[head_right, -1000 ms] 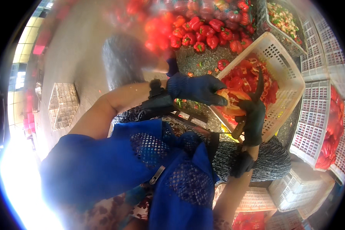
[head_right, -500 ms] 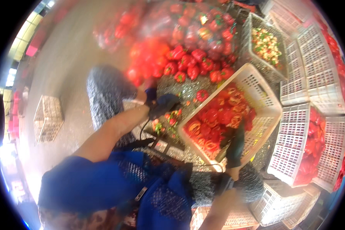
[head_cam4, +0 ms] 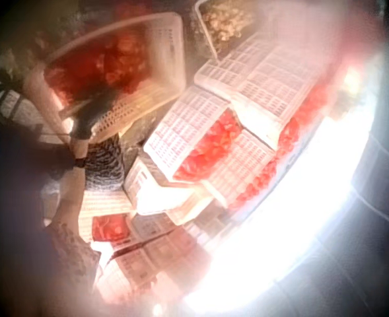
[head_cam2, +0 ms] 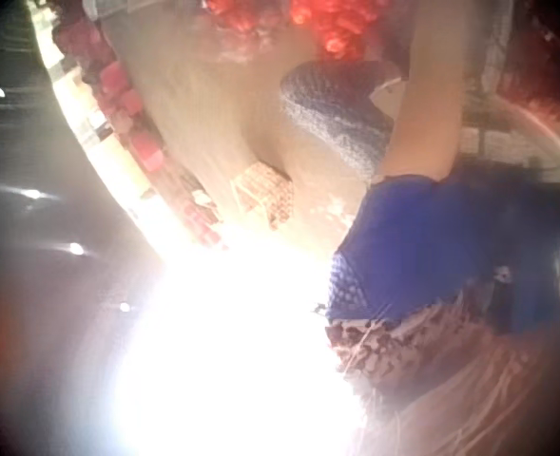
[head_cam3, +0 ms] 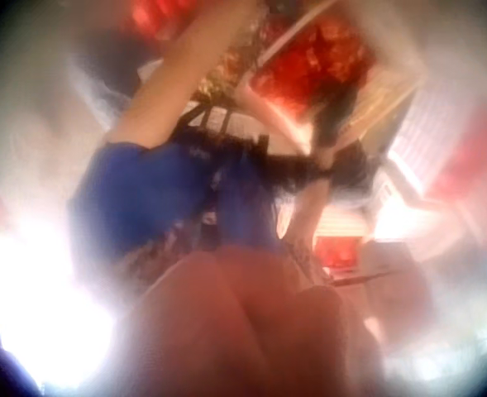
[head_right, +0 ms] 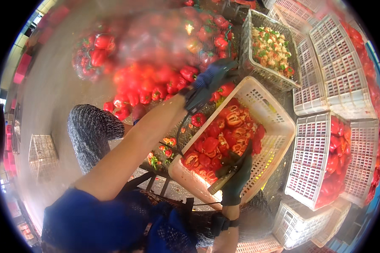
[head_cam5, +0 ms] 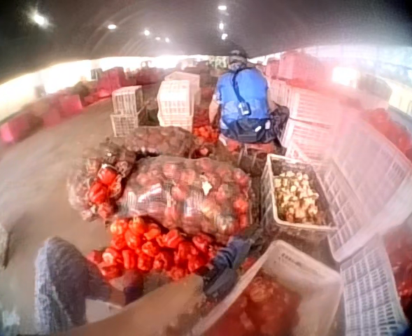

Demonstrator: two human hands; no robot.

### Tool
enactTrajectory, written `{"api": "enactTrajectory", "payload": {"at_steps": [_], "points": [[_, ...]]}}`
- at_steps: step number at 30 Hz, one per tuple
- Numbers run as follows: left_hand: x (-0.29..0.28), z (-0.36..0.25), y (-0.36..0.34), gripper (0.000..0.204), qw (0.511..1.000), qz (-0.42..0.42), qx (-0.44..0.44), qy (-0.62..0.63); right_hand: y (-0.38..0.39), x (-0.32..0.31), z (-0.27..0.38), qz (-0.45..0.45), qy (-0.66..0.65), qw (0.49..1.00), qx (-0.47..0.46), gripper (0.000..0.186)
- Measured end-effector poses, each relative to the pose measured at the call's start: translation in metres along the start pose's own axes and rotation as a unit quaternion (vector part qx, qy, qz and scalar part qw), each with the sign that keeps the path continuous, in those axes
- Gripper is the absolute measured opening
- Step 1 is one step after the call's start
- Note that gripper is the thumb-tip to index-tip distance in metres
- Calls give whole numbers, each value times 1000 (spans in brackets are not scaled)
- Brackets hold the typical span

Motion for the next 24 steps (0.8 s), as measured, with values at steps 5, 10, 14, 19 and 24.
{"api": "enactTrajectory", "payload": {"at_steps": [5,10,14,19,24], "points": [[-247,119,47,30,862,-99,-15,-497,12,29,-8,16,-12,998,58,59],[-313,184,154,61,820,-172,-149,-525,18,64,-2,33,157,987,23,63],[-256,164,141,60,831,-104,-79,-541,16,90,0,3,193,980,40,64],[-248,182,92,51,819,-84,-140,-551,3,86,-10,-33,202,976,74,63],[-279,215,63,51,723,-22,-232,-650,-5,77,-21,-60,192,977,75,65]]}}
Point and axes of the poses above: each hand's wrist, its own y-axis away from the middle knuckle, its own x-axis out of the palm, z = x × y, the point moved 10 cm from there along -y, towards the middle knuckle, and after that the axes turned 1 degree about z, right-handed, at the moved point
